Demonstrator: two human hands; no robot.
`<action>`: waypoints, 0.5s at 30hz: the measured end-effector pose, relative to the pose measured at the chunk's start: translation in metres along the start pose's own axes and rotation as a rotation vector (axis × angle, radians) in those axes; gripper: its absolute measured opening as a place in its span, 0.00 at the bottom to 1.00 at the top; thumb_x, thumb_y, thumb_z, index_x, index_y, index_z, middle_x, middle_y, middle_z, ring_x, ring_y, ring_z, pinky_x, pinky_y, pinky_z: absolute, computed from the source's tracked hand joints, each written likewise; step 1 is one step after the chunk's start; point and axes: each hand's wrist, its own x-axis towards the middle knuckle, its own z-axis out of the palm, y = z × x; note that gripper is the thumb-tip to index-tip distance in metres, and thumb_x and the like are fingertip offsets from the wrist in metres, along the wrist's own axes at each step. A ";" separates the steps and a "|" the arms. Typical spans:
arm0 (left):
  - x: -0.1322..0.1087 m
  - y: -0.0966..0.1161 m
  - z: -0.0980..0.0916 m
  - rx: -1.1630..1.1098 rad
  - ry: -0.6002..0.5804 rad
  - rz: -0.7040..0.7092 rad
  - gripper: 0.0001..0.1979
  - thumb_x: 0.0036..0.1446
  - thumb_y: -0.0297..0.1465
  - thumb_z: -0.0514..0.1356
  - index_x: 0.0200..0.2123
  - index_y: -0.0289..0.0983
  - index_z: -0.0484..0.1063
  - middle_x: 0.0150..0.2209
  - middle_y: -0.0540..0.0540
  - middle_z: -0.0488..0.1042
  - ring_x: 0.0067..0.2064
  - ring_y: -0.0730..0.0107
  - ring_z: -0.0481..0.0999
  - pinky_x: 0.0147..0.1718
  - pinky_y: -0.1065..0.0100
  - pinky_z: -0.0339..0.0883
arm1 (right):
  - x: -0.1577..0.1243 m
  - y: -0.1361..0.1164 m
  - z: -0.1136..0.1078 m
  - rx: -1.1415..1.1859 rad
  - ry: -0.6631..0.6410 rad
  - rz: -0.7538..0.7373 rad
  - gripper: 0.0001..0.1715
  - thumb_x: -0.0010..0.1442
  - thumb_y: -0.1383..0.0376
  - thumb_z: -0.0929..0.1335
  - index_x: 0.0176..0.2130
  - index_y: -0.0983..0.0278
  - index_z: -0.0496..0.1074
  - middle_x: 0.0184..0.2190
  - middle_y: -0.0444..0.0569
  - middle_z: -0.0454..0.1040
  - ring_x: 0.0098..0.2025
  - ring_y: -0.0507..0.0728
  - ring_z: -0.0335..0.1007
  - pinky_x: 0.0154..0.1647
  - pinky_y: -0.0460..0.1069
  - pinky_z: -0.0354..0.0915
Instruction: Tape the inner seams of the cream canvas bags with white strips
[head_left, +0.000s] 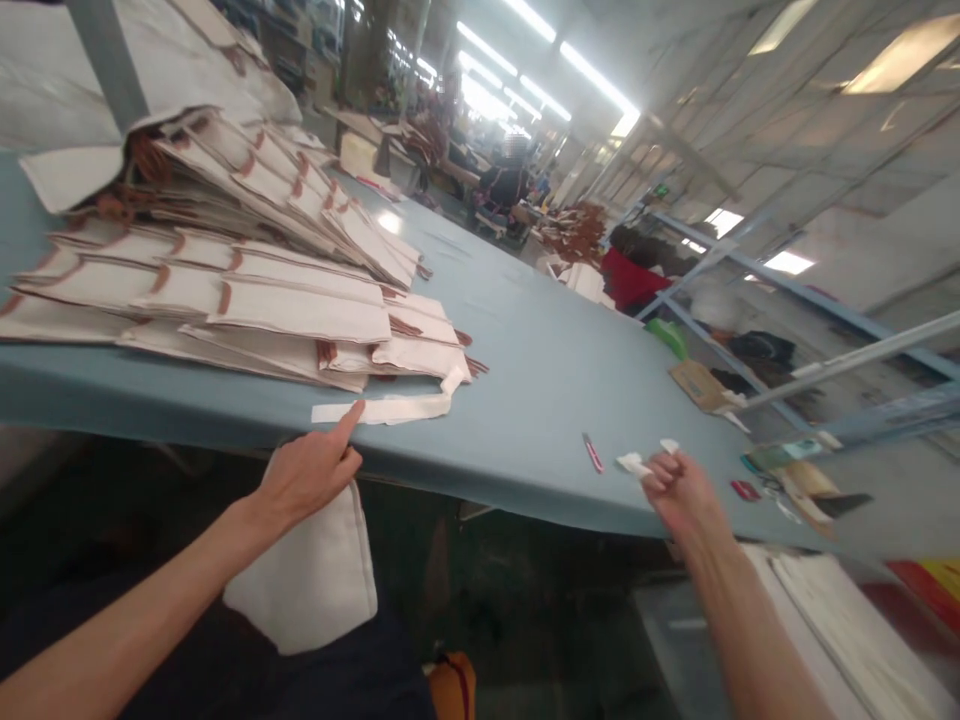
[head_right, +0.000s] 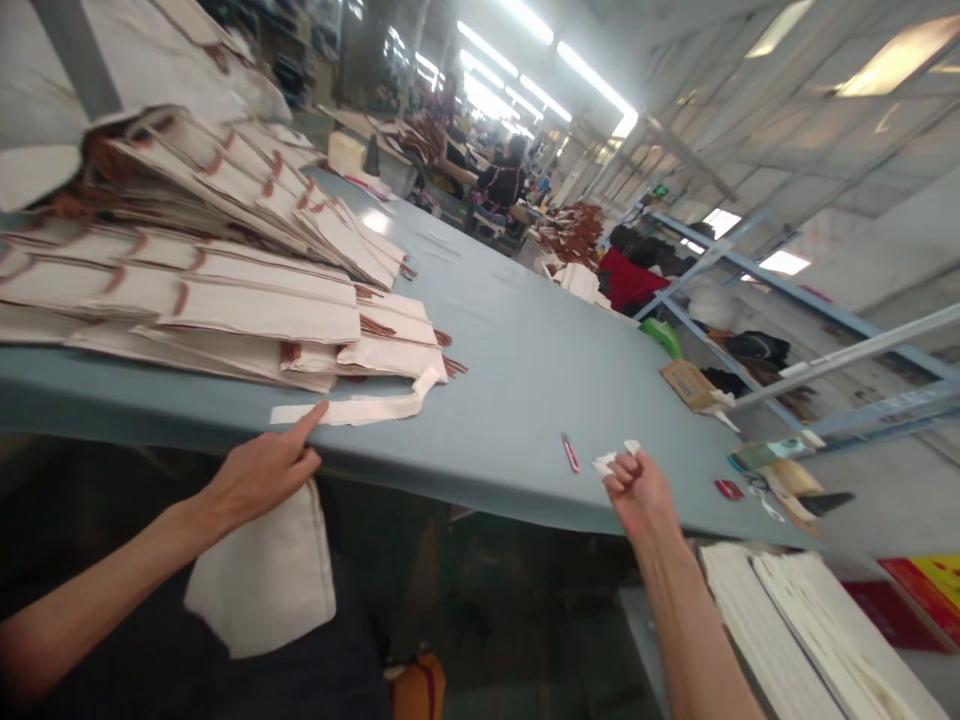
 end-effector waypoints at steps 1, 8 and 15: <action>-0.002 -0.001 -0.001 -0.015 0.011 0.002 0.39 0.75 0.32 0.48 0.86 0.30 0.54 0.44 0.32 0.92 0.50 0.39 0.93 0.49 0.53 0.81 | -0.013 0.009 0.008 0.011 -0.055 0.029 0.20 0.81 0.63 0.71 0.34 0.59 0.71 0.27 0.39 0.65 0.22 0.48 0.57 0.19 0.41 0.57; -0.060 -0.011 0.014 -0.267 0.109 -0.023 0.29 0.81 0.37 0.46 0.76 0.40 0.72 0.42 0.43 0.90 0.48 0.46 0.91 0.47 0.60 0.76 | -0.133 0.076 0.091 0.068 -0.590 0.277 0.29 0.62 0.57 0.82 0.32 0.57 0.60 0.26 0.32 0.53 0.22 0.48 0.45 0.17 0.39 0.55; -0.129 0.002 0.057 -0.787 -0.080 0.108 0.23 0.76 0.45 0.59 0.29 0.41 0.76 0.27 0.50 0.80 0.32 0.62 0.82 0.37 0.64 0.69 | -0.227 0.098 0.172 0.289 -0.953 0.448 0.28 0.60 0.57 0.84 0.31 0.58 0.64 0.25 0.32 0.49 0.23 0.49 0.37 0.18 0.37 0.58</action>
